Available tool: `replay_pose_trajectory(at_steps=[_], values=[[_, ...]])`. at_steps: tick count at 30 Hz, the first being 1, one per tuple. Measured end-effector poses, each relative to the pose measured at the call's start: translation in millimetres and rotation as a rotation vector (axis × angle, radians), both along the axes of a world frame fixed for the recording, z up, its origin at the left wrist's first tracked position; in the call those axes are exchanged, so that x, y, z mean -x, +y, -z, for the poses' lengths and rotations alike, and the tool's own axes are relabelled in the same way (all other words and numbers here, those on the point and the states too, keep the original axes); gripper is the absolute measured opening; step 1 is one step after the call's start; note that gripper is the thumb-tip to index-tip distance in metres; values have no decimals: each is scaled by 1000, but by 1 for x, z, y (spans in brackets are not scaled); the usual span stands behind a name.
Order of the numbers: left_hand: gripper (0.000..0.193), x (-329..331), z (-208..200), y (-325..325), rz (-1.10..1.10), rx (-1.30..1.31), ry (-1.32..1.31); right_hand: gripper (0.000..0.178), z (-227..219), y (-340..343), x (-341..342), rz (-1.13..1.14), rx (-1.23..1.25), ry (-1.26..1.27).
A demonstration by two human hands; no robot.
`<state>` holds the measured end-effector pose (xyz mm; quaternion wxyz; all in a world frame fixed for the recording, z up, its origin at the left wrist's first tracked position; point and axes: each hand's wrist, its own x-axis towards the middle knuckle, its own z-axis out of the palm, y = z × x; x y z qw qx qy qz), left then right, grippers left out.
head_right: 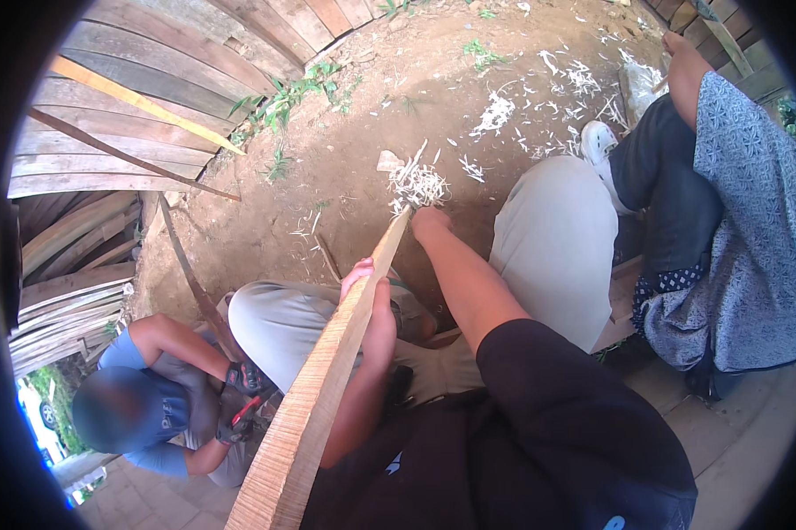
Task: The person sits on the ground and uses a knife to shave thin strips from a long wooden plank. They hold the plank with their left hand and repeatedly draw the knife along its length with their right hand, creating wood shavings.
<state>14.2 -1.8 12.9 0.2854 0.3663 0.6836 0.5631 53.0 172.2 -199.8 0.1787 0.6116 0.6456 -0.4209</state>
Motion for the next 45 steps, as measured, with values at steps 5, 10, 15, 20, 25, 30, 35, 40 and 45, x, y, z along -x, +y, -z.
replay_pose_trajectory(at_steps=[5,10,15,20,25,30,35,40,45], values=[[27,1,1,-1,19,-4,37,32,-44,-4,-8,-100,32,-36],[27,5,0,-4,3,-11,58,33,-133,-7,-13,-225,-8,-26],[27,6,4,0,40,-35,54,27,-155,3,-25,-654,34,-60],[27,11,-2,-2,46,-43,44,24,-202,-5,-23,-684,170,-43],[28,13,5,-1,74,-59,76,23,-178,-8,-20,-880,88,-46],[29,10,2,2,67,-7,65,28,-136,-19,-13,-570,59,-63],[30,6,-6,2,13,34,-2,31,-157,-27,-18,-117,90,25],[31,9,2,2,55,25,82,30,-99,-27,-17,9,83,6],[31,7,8,5,55,-28,89,26,-70,-23,-17,-158,29,-23]])
